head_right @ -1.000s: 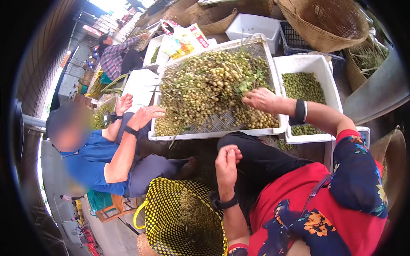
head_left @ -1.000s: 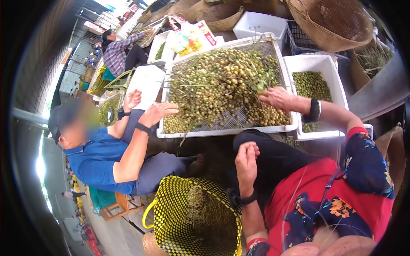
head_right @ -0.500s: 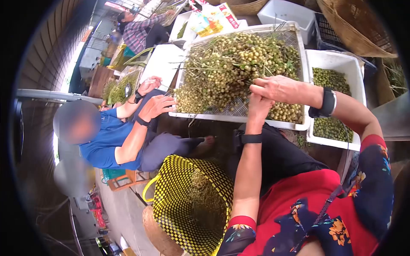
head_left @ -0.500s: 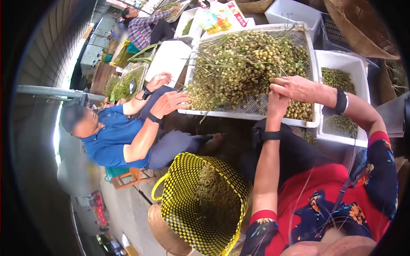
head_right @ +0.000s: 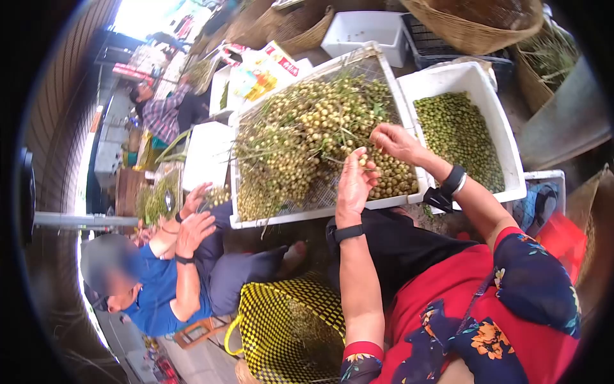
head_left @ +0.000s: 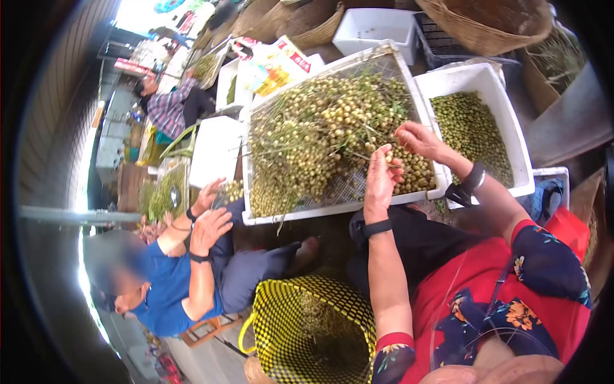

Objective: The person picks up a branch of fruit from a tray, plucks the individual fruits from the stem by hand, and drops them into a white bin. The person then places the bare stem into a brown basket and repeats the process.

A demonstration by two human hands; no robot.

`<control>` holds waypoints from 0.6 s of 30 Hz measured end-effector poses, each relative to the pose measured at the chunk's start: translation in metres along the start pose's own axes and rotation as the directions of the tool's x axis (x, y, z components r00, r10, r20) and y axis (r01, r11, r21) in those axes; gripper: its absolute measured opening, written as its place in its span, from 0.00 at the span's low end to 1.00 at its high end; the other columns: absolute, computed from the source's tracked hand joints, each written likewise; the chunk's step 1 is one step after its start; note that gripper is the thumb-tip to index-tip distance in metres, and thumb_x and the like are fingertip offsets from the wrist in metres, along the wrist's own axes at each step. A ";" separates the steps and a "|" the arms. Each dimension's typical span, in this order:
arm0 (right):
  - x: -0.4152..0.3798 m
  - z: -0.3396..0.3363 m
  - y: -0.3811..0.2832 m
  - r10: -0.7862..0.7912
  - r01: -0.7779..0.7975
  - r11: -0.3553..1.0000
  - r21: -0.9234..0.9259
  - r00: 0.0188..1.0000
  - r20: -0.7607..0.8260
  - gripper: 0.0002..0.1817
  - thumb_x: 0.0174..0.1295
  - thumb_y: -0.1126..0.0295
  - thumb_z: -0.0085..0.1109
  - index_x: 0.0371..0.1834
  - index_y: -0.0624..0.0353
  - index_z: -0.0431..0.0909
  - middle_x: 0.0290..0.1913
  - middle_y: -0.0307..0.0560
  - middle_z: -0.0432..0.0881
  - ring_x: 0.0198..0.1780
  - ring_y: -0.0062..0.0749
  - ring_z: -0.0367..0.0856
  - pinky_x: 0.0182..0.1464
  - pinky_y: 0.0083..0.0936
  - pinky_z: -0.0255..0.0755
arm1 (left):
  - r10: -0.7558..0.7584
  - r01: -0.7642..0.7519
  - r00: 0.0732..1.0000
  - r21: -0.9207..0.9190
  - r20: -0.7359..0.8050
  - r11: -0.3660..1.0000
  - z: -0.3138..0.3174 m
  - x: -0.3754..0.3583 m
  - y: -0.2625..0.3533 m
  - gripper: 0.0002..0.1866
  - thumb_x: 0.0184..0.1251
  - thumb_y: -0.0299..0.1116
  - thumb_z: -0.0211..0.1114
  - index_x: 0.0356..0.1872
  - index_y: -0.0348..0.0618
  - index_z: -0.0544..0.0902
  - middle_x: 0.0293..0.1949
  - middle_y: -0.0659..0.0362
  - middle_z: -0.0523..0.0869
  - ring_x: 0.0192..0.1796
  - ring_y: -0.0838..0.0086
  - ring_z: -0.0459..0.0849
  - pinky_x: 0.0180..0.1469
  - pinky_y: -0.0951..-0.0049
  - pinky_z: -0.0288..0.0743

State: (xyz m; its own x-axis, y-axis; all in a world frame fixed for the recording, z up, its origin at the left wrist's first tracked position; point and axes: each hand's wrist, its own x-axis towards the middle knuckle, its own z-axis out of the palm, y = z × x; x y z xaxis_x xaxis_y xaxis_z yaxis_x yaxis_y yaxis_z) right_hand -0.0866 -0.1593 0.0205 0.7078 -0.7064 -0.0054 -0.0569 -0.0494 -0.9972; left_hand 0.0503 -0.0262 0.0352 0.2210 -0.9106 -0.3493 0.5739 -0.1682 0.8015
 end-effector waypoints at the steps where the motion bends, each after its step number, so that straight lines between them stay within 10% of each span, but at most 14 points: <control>1: -0.006 0.001 0.007 0.075 -0.087 0.987 0.137 0.993 0.091 0.19 0.75 0.54 0.46 0.49 0.59 0.76 0.40 0.39 0.79 0.40 0.22 0.77 0.40 0.21 0.74 | -0.020 0.020 1.000 -0.020 -0.016 1.000 0.001 0.001 0.001 0.21 0.78 0.50 0.49 0.60 0.49 0.74 0.36 0.64 0.80 0.33 0.80 0.79 0.35 0.77 0.73; 7: -0.012 0.025 0.030 0.116 -0.427 0.634 0.645 0.877 0.466 0.21 0.74 0.53 0.47 0.61 0.54 0.72 0.42 0.36 0.78 0.42 0.22 0.78 0.42 0.22 0.75 | 0.125 -0.092 0.982 0.226 -0.140 0.970 0.009 0.005 -0.006 0.14 0.79 0.40 0.50 0.53 0.47 0.79 0.29 0.64 0.83 0.20 0.84 0.78 0.19 0.85 0.69; 12: -0.013 0.034 0.014 0.081 -0.291 0.812 0.506 0.915 0.395 0.16 0.71 0.61 0.54 0.54 0.60 0.74 0.35 0.38 0.78 0.28 0.20 0.75 0.32 0.19 0.73 | 0.222 -0.137 0.946 0.327 -0.238 0.935 0.011 0.005 -0.012 0.19 0.79 0.41 0.48 0.63 0.46 0.74 0.31 0.59 0.85 0.18 0.79 0.81 0.16 0.84 0.71; 18: -0.022 0.033 -0.004 0.022 -0.104 0.964 0.244 0.948 0.318 0.13 0.67 0.70 0.59 0.51 0.63 0.74 0.36 0.41 0.82 0.37 0.20 0.80 0.38 0.20 0.74 | 0.160 -0.054 0.962 0.421 -0.220 0.905 0.005 0.009 -0.019 0.22 0.80 0.44 0.45 0.66 0.49 0.73 0.46 0.57 0.85 0.30 0.77 0.85 0.27 0.78 0.79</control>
State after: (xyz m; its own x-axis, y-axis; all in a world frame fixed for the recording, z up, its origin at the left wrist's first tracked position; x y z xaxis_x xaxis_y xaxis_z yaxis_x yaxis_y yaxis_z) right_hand -0.0783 -0.1204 0.0216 0.8933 -0.4466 -0.0512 0.0429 0.1981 -0.9792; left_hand 0.0371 -0.0329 0.0198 0.4780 -0.8201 -0.3147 0.1756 -0.2619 0.9490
